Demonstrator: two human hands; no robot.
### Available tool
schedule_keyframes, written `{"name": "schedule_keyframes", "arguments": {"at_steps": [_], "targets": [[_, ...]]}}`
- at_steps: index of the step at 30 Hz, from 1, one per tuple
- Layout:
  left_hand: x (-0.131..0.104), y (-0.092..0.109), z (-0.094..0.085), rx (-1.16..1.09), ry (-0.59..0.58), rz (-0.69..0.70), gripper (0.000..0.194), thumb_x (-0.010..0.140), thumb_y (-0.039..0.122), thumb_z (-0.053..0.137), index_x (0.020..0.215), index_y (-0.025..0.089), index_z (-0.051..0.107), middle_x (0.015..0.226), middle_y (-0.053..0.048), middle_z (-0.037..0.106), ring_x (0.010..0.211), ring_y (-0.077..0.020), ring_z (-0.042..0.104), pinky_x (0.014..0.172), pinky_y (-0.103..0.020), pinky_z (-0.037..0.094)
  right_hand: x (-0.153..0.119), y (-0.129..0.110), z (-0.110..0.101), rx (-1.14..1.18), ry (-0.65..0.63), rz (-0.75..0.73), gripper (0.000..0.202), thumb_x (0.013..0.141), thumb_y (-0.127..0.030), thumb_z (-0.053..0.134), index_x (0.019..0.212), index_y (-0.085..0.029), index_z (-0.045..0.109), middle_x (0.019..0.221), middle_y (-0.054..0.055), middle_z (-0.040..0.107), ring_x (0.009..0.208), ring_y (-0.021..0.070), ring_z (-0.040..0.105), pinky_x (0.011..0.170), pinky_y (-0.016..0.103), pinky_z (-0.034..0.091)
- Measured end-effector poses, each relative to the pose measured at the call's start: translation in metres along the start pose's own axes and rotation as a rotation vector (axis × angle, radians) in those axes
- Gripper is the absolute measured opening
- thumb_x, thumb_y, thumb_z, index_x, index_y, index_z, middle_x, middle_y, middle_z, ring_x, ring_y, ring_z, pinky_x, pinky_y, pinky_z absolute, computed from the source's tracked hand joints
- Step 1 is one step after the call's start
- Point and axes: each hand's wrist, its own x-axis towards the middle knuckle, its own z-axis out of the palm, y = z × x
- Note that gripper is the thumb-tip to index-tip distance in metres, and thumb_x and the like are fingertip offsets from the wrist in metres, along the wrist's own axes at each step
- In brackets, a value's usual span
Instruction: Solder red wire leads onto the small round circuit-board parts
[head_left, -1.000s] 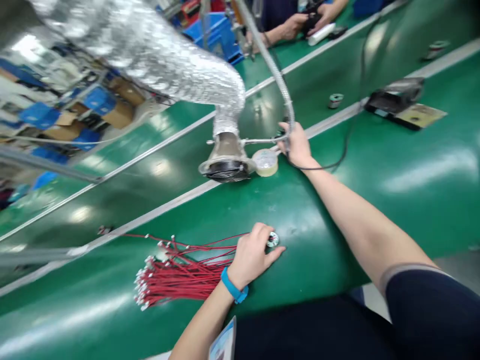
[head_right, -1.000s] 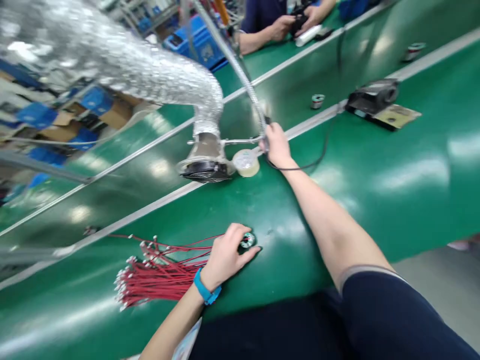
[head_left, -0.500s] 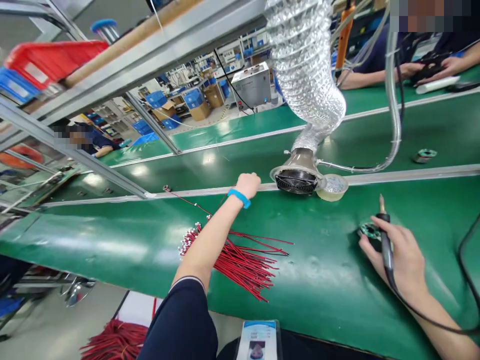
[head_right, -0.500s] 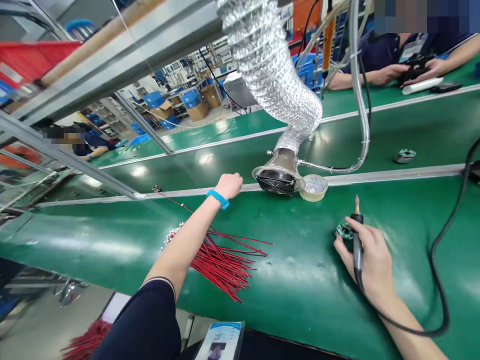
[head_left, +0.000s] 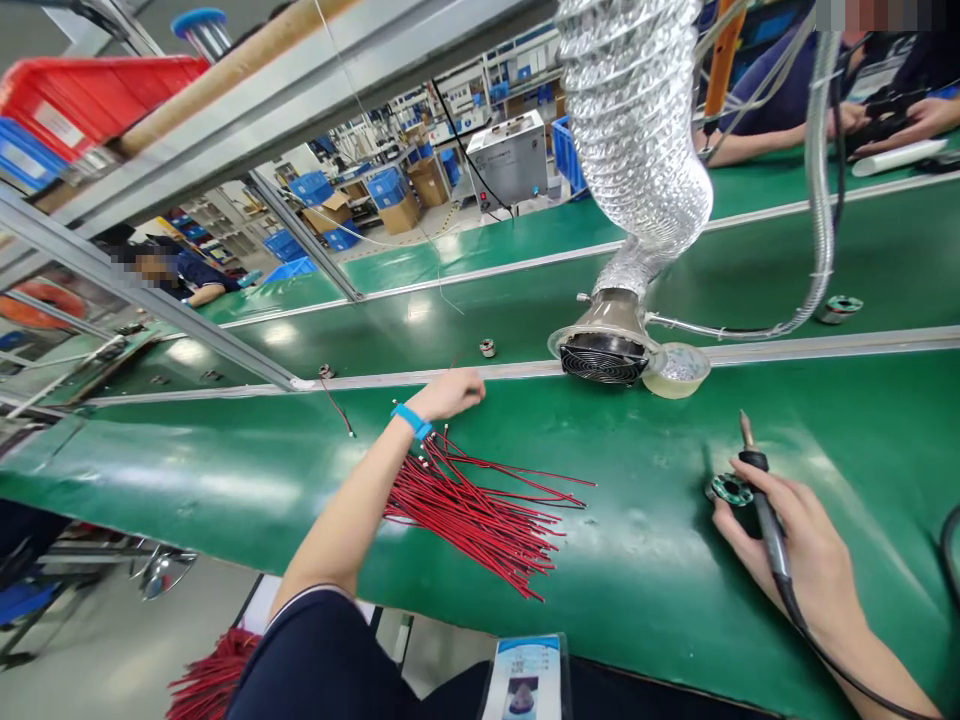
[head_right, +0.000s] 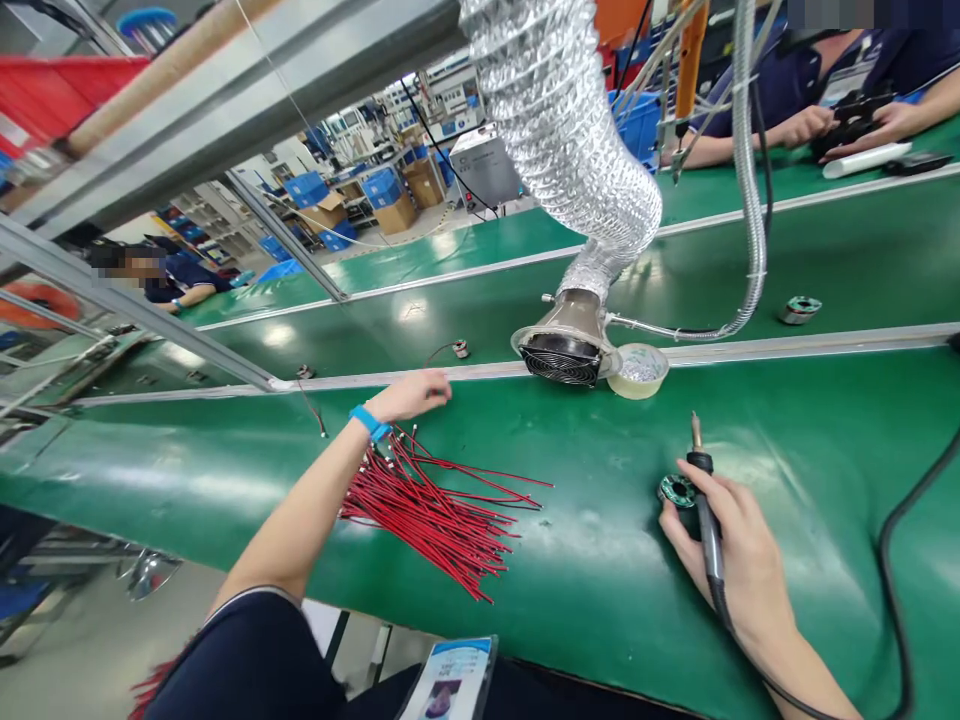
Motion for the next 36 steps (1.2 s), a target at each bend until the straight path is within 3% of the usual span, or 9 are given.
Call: {"name": "schedule_keyframes", "arguments": {"at_steps": [4, 10, 15, 19, 24, 27, 31, 34, 36], "targets": [[-0.056, -0.009, 0.021, -0.042, -0.150, 0.057, 0.015, 0.078, 0.008, 0.076, 0.079, 0.022, 0.070, 0.088, 0.000, 0.069, 0.079, -0.0161, 0.068, 0.071, -0.025, 0.049, 0.002, -0.003, 0.003, 0.003, -0.043, -0.046, 0.059, 0.090, -0.047, 0.066, 0.147, -0.052, 0.054, 0.114, 0.012, 0.068, 0.098, 0.0370, 0.073, 0.083, 0.057, 0.061], [-0.079, 0.000, 0.032, -0.021, -0.063, 0.075, 0.014, 0.094, 0.012, 0.059, 0.083, 0.021, 0.061, 0.091, -0.005, 0.065, 0.090, -0.0217, 0.064, 0.082, -0.032, 0.050, -0.003, -0.013, 0.011, 0.046, -0.085, -0.095, 0.049, 0.094, -0.040, 0.065, 0.143, -0.035, 0.060, 0.116, 0.010, 0.068, 0.097, 0.0303, 0.072, 0.082, 0.048, 0.062], [-0.066, 0.033, 0.033, 0.017, 0.104, 0.127, 0.017, 0.099, 0.010, 0.045, 0.093, 0.020, 0.058, 0.114, -0.013, 0.062, 0.102, -0.0269, 0.060, 0.092, -0.041, 0.051, -0.009, -0.023, 0.015, 0.080, -0.093, -0.045, 0.047, 0.096, -0.036, 0.066, 0.142, -0.029, 0.060, 0.117, 0.011, 0.066, 0.096, 0.0267, 0.071, 0.084, 0.044, 0.062], [-0.050, 0.059, 0.041, 0.012, 0.085, 0.229, 0.018, 0.096, 0.008, 0.046, 0.087, 0.022, 0.055, 0.097, -0.008, 0.061, 0.085, -0.0225, 0.060, 0.076, -0.034, 0.050, -0.013, -0.029, 0.013, 0.114, -0.089, -0.028, 0.044, 0.099, -0.031, 0.064, 0.142, -0.030, 0.059, 0.114, 0.010, 0.066, 0.092, 0.0247, 0.072, 0.081, 0.042, 0.062], [-0.029, 0.075, 0.048, -0.032, 0.040, 0.295, 0.013, 0.095, 0.016, 0.057, 0.084, 0.022, 0.056, 0.090, -0.003, 0.062, 0.079, -0.0191, 0.061, 0.069, -0.031, 0.048, -0.018, -0.034, 0.013, 0.133, -0.098, -0.024, 0.049, 0.097, -0.024, 0.063, 0.145, -0.031, 0.056, 0.116, 0.010, 0.066, 0.089, 0.0231, 0.072, 0.080, 0.040, 0.063], [-0.015, 0.085, 0.048, -0.052, 0.042, 0.290, 0.004, 0.096, 0.021, 0.062, 0.099, 0.022, 0.061, 0.099, -0.004, 0.065, 0.085, -0.0200, 0.064, 0.075, -0.032, 0.050, -0.019, -0.034, 0.015, 0.143, -0.105, -0.031, 0.052, 0.096, -0.024, 0.063, 0.147, -0.032, 0.055, 0.119, 0.010, 0.066, 0.090, 0.0231, 0.072, 0.081, 0.039, 0.064], [0.004, 0.107, 0.051, -0.150, 0.032, 0.342, 0.019, 0.097, 0.025, 0.066, 0.116, 0.024, 0.064, 0.111, -0.006, 0.068, 0.098, -0.0217, 0.067, 0.086, -0.033, 0.053, -0.017, -0.032, 0.015, 0.158, -0.106, 0.004, 0.053, 0.096, -0.028, 0.068, 0.147, -0.031, 0.054, 0.121, 0.011, 0.064, 0.092, 0.0236, 0.072, 0.081, 0.040, 0.064], [0.016, 0.120, 0.056, -0.227, 0.021, 0.360, 0.007, 0.100, 0.023, 0.062, 0.104, 0.023, 0.067, 0.103, -0.005, 0.069, 0.095, -0.0215, 0.066, 0.084, -0.033, 0.052, -0.016, -0.032, 0.014, 0.169, -0.099, 0.022, 0.052, 0.097, -0.031, 0.069, 0.146, -0.031, 0.055, 0.120, 0.010, 0.063, 0.092, 0.0236, 0.072, 0.082, 0.041, 0.064], [0.020, 0.125, 0.059, -0.251, 0.025, 0.354, 0.011, 0.101, 0.022, 0.058, 0.093, 0.022, 0.066, 0.096, -0.004, 0.068, 0.090, -0.0206, 0.065, 0.081, -0.032, 0.051, -0.016, -0.032, 0.012, 0.190, -0.093, 0.024, 0.051, 0.097, -0.030, 0.068, 0.146, -0.031, 0.055, 0.119, 0.010, 0.063, 0.093, 0.0232, 0.072, 0.083, 0.041, 0.064]]}}
